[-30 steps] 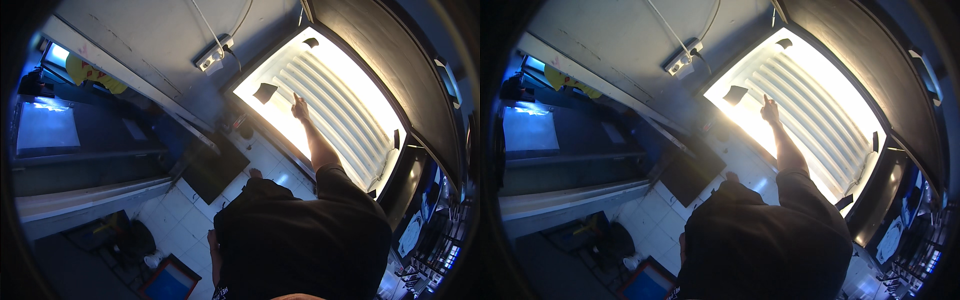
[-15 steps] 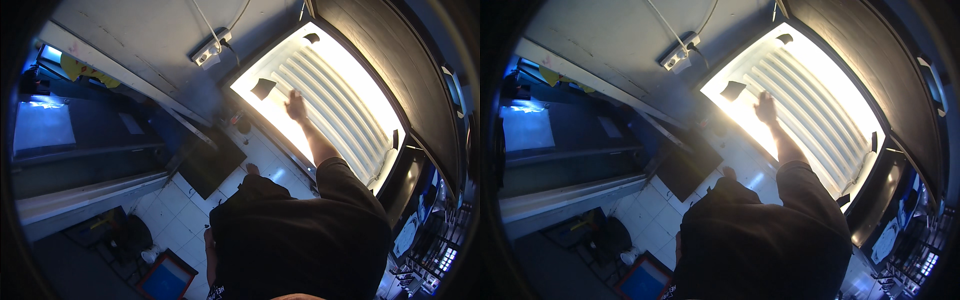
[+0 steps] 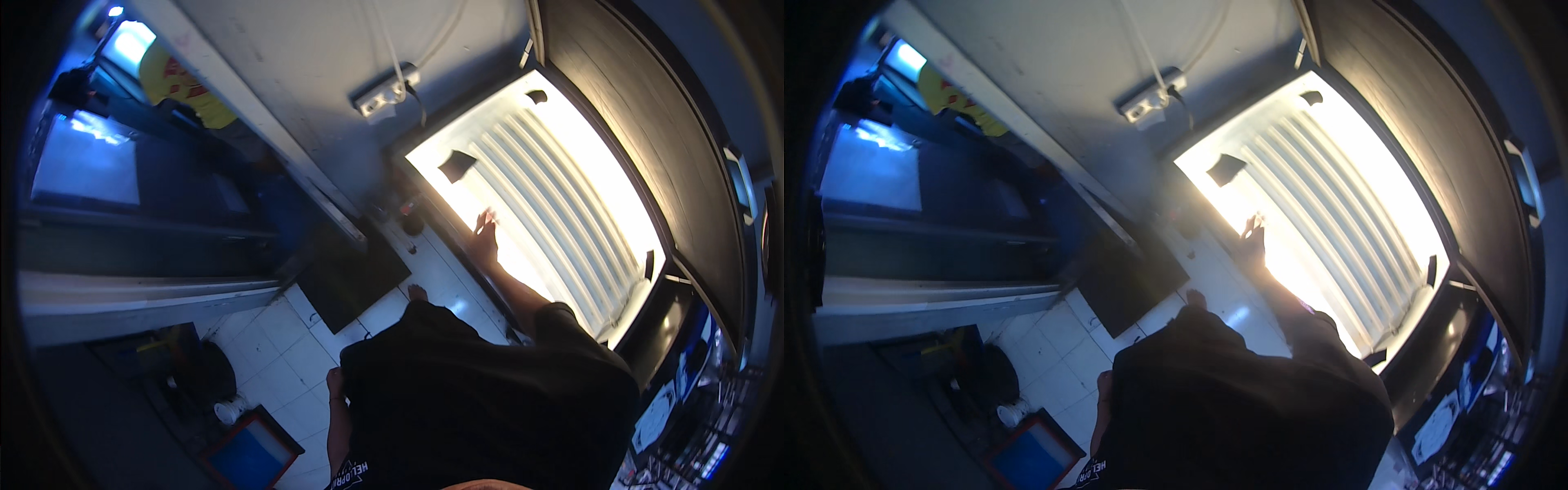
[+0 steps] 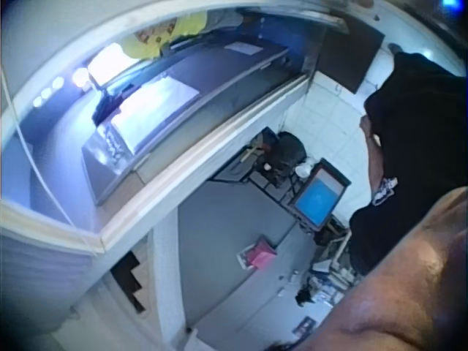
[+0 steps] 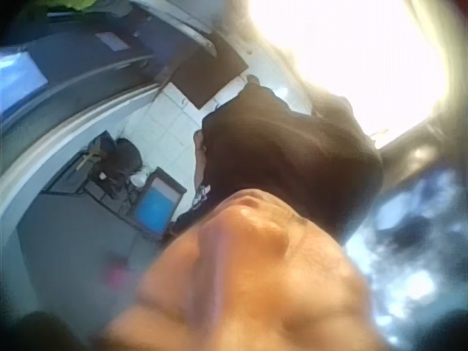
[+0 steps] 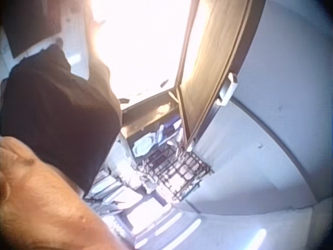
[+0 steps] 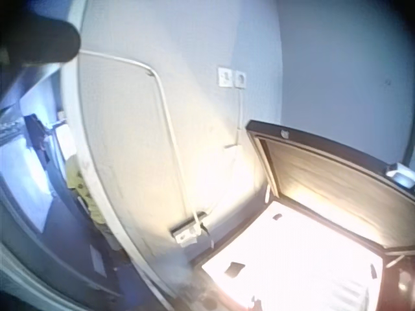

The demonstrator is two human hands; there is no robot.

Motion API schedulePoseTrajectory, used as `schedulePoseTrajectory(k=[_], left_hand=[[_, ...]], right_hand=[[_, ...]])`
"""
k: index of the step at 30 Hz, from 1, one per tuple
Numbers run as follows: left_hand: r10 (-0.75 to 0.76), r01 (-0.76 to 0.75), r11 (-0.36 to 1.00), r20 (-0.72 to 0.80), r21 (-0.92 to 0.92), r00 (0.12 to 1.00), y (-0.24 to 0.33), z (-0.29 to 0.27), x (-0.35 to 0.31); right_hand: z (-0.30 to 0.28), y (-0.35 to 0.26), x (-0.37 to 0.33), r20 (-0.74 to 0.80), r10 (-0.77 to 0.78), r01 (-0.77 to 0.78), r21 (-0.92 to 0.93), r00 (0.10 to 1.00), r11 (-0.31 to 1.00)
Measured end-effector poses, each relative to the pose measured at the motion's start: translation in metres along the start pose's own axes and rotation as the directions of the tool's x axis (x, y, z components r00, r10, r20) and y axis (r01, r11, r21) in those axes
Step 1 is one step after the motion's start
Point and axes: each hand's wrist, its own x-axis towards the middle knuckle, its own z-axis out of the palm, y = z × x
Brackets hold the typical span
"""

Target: The person positions a stencil onto a screen frame, applies tape, and wipes down an exposure unit glass before placing the screen inside a dryer.

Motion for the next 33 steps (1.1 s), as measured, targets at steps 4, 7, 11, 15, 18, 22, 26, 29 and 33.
schedulePoseTrajectory(k=[4,7,11,15,18,22,26,29,33], left_hand=[[0.015,-0.023,0.95,0.029,0.311,0.999,-0.092,0.006,0.033],[-0.051,-0.03,0.908,0.179,0.418,0.982,-0.03,-0.005,0.062],[-0.173,0.157,0.96,0.052,0.234,0.984,-0.042,-0.005,0.058],[0.11,-0.203,0.916,0.269,0.346,0.957,-0.078,-0.027,0.051],[0.195,-0.269,0.929,0.281,0.254,0.94,-0.087,-0.05,0.045],[0.151,-0.133,0.987,0.23,-0.089,0.961,-0.1,-0.072,0.042],[0.109,-0.062,0.95,0.138,-0.305,0.984,-0.222,-0.1,0.026],[0.178,-0.184,0.983,0.141,0.029,0.974,-0.282,-0.116,0.019],[-0.215,0.243,0.955,0.168,-0.172,0.962,-0.324,-0.146,-0.028]], right_hand=[[0.131,-0.07,-0.086,0.715,-0.553,0.502,0.321,0.428,0.803],[0.177,-0.061,-0.117,0.727,-0.39,0.192,0.343,0.565,0.919],[0.168,-0.085,-0.123,0.92,-0.292,0.338,0.197,0.261,0.921],[0.16,-0.134,-0.099,0.984,-0.162,0.408,0.18,-0.078,0.895],[0.195,-0.139,-0.107,0.882,-0.458,0.335,0.402,0.107,0.852],[0.267,-0.138,-0.182,0.982,0.019,0.397,-0.095,0.19,0.913],[0.248,-0.227,-0.24,0.985,-0.138,0.558,0.06,0.099,0.828],[0.235,-0.263,-0.261,0.979,-0.161,0.611,0.054,0.122,0.79],[0.249,-0.263,-0.286,0.978,-0.087,0.421,-0.001,0.191,0.907]])
